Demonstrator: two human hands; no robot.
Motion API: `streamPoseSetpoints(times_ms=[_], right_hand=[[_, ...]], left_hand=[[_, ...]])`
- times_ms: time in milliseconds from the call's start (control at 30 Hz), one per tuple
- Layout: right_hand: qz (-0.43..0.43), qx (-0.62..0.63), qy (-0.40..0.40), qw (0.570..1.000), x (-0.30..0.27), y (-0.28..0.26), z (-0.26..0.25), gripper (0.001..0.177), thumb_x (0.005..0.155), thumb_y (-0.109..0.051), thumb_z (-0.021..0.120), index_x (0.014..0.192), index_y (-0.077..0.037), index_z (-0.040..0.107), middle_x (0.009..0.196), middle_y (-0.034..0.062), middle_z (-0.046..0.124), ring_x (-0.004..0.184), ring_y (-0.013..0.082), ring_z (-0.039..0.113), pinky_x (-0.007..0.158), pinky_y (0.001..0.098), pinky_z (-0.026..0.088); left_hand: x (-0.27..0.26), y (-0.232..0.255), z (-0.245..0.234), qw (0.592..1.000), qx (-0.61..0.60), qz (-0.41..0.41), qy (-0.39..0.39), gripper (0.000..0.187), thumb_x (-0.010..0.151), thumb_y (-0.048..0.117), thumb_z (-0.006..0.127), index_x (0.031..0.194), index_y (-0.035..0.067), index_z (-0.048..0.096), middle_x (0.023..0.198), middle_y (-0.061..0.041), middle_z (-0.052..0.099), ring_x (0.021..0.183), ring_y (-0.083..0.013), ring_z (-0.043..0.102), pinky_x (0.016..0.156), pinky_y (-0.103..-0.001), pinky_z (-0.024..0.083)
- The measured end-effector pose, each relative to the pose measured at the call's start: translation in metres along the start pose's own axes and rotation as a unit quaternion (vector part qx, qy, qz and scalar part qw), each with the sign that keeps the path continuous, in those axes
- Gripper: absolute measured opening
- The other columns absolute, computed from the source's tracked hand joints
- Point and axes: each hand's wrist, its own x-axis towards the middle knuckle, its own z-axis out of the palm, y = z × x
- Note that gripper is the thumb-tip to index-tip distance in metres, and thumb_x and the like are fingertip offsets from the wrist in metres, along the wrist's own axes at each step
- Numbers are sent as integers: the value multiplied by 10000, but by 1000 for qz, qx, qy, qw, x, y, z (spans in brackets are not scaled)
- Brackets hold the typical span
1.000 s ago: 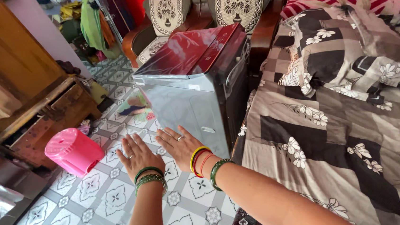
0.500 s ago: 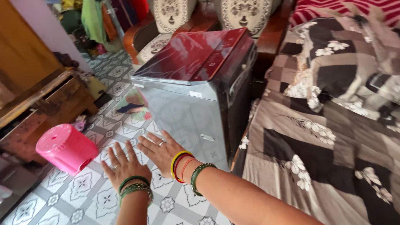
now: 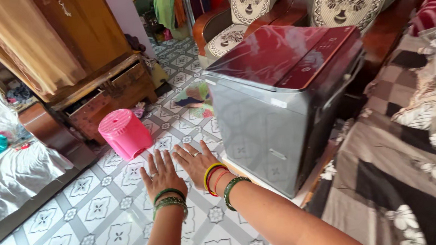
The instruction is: The person opens and closes multiple drawers in a wooden dresser and a bedside cabinet. They also smooth a patterned bedsheet with both hands. The actions are performed by hand without tools.
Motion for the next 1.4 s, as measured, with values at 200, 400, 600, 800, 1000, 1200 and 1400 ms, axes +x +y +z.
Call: streamPoseSetpoints(times_ms=[200, 400, 600, 800, 1000, 1200, 1400], right_hand=[[-18, 30, -11, 999, 91, -59, -1, 953, 832, -116, 657, 1622, -125, 125, 1706, 58, 73, 1561, 259, 144, 1235, 578, 102], [-38, 29, 39, 998, 170, -93, 2, 858, 872, -90, 619, 1610, -135, 185, 1702, 54, 151, 1559, 246, 195, 1230, 571, 164], [-44, 44, 30, 998, 240, -90, 18, 854, 859, -99, 622, 1594, -150, 189, 1681, 53, 168, 1545, 247, 196, 1217, 589, 160], [-76, 10, 49, 996, 335, -59, 24, 821, 885, -104, 608, 1601, -175, 211, 1686, 79, 187, 1554, 263, 201, 1226, 592, 147], [-91, 33, 79, 992, 428, -23, 28, 765, 938, -172, 568, 1605, -172, 194, 1689, 64, 173, 1535, 276, 223, 1212, 601, 157], [-110, 26, 72, 991, 494, 10, 43, 782, 930, -244, 570, 1601, -126, 186, 1685, 49, 153, 1539, 270, 205, 1208, 581, 168], [-108, 18, 50, 993, 555, 14, 57, 742, 956, -277, 573, 1595, -116, 233, 1688, 59, 159, 1540, 281, 196, 1208, 604, 158]], left_hand=[[72, -99, 31, 998, 2, -16, 59, 775, 937, 212, 501, 1637, 222, 171, 1717, -34, 133, 1579, -245, 82, 1260, -513, 29], [120, -165, 44, 998, 22, -54, -26, 845, 880, 173, 499, 1634, 212, 118, 1710, -38, 75, 1566, -229, 23, 1229, -488, -6], [171, -184, 64, 999, 21, -46, -14, 811, 916, 202, 496, 1639, 201, 128, 1713, -32, 96, 1566, -225, 38, 1230, -499, 11], [258, -193, 73, 996, 6, -61, 57, 786, 950, 388, 485, 1625, 164, 151, 1718, -10, 93, 1582, -211, 9, 1239, -478, -18], [346, -188, 74, 995, 8, -71, 69, 754, 967, 356, 475, 1634, 162, 180, 1723, -6, 79, 1585, -200, 3, 1248, -492, -31], [409, -182, 82, 997, 24, -62, 37, 793, 967, 425, 469, 1630, 133, 146, 1718, -31, 69, 1578, -220, -16, 1230, -494, -25], [463, -200, 99, 998, 15, -54, 7, 757, 967, 364, 461, 1615, 166, 125, 1705, -9, 52, 1561, -206, -26, 1228, -487, -39]])
